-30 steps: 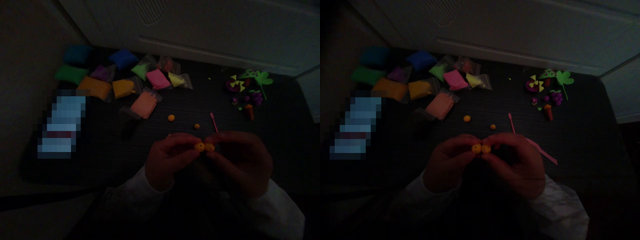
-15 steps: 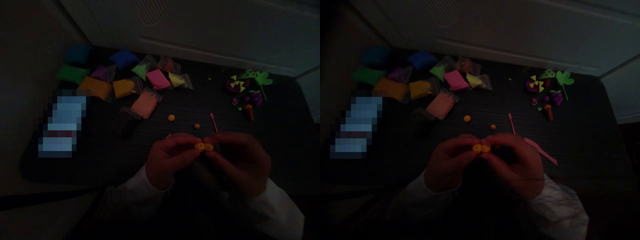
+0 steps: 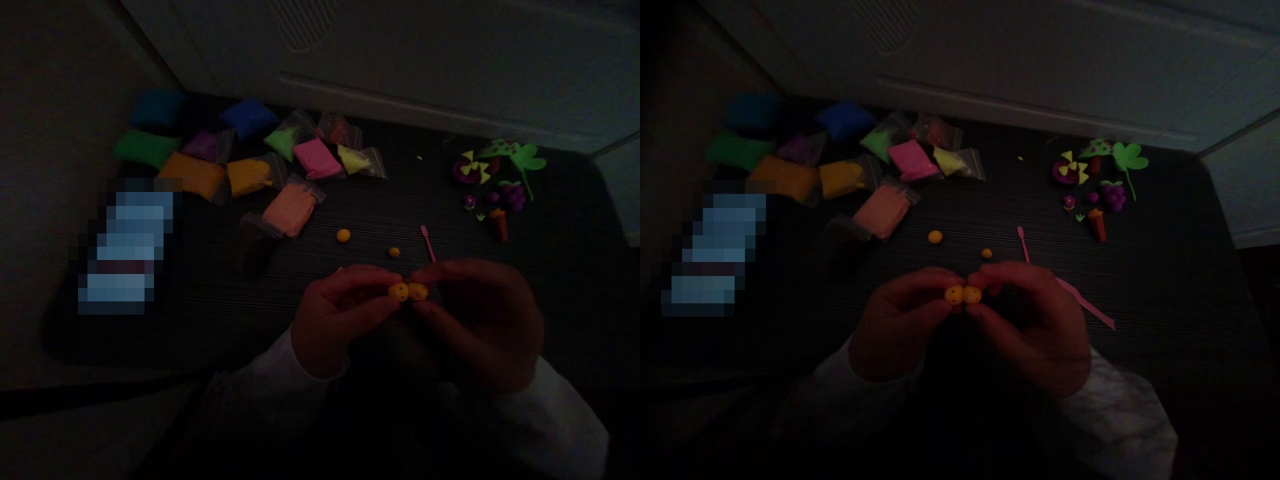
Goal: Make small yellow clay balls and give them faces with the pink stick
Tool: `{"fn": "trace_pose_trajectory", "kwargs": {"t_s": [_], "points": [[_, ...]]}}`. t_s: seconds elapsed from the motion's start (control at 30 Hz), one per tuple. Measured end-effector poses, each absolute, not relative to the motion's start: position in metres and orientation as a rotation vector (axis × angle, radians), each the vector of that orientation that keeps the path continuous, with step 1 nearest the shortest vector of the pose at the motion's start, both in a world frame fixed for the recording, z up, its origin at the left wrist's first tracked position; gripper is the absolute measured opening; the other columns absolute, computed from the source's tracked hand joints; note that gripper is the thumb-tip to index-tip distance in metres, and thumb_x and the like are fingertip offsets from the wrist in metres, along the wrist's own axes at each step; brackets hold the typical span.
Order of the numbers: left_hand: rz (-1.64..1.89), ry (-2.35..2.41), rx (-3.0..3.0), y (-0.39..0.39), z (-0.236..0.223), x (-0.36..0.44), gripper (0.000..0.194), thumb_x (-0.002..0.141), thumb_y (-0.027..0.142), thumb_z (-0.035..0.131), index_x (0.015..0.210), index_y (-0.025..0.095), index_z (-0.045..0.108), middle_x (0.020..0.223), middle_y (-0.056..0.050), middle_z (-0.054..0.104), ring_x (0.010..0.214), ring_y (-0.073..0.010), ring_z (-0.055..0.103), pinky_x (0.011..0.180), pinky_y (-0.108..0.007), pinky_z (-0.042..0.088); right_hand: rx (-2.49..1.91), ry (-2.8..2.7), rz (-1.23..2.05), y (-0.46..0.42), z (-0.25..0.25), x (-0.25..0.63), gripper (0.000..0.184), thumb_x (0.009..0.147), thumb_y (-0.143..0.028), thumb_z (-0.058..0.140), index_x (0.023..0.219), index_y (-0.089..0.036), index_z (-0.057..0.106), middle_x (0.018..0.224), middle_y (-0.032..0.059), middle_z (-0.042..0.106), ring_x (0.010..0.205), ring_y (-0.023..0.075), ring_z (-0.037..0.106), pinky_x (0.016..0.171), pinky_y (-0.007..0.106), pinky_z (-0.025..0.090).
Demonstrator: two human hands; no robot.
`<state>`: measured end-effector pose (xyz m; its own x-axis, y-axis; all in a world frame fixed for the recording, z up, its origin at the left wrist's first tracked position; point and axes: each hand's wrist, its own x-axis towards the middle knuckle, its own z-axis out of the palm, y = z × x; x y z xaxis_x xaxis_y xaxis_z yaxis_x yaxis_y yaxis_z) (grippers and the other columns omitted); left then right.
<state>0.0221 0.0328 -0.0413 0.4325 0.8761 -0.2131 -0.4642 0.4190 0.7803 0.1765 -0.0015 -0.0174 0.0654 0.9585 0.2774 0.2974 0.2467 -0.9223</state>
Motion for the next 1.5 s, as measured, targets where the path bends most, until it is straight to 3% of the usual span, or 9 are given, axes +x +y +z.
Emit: {"fn": "trace_pose_trajectory", "kwargs": {"t_s": [0.5,0.7,1.1,1.3,1.5], "points": [[0.952,0.689,0.944,0.0325,-0.043,0.0181,0.022,0.071,0.012,0.066,0.088,0.026,0.07,0.095,0.0,0.066,0.091,-0.013,0.06,0.081,-0.021,0.049,-1.247,-1.474,0.773,-0.0017,-0.0155,0.179,0.053,0.065,-0.004,0.068,0.109,-0.03,0.053,0.094,-0.0037,0.066,0.084,0.0144,0.062,0.075,0.03,0.054],[0.935,0.607,0.923,0.0335,-0.0427,0.017,0.02,0.075,0.015,0.062,0.091,0.024,0.07,0.094,-0.001,0.066,0.083,-0.0116,0.062,0.074,-0.02,0.05,-1.212,-1.451,0.844,-0.0014,-0.013,0.1798,0.051,0.067,-0.004,0.066,0.109,-0.031,0.053,0.095,-0.0049,0.065,0.086,0.0117,0.063,0.077,0.026,0.054],[0.885,0.521,0.716,0.0338,-0.0428,0.0196,0.022,0.068,0.01,0.068,0.084,0.025,0.07,0.083,0.003,0.068,0.075,-0.0083,0.063,0.071,-0.019,0.05,-1.181,-1.46,0.885,-0.002,-0.0102,0.1803,0.051,0.067,-0.006,0.067,0.11,-0.03,0.053,0.093,-0.0041,0.068,0.086,0.0118,0.064,0.075,0.024,0.056],[0.914,0.575,0.857,0.0341,-0.0434,0.0178,0.019,0.069,0.01,0.067,0.082,0.023,0.071,0.086,0.0,0.066,0.085,-0.0122,0.061,0.076,-0.022,0.049,-1.237,-1.5,0.832,-0.0027,-0.0105,0.1829,0.051,0.068,-0.006,0.067,0.11,-0.031,0.053,0.091,-0.0036,0.068,0.082,0.0134,0.064,0.077,0.03,0.056],[0.924,0.592,0.874,0.0336,-0.0407,0.0173,0.021,0.067,0.009,0.068,0.083,0.022,0.07,0.083,-0.001,0.067,0.081,-0.0131,0.062,0.073,-0.023,0.05,-1.252,-1.538,0.794,-0.003,-0.0091,0.1847,0.052,0.066,-0.009,0.069,0.111,-0.031,0.053,0.09,-0.0038,0.069,0.082,0.0145,0.064,0.074,0.03,0.056]]}}
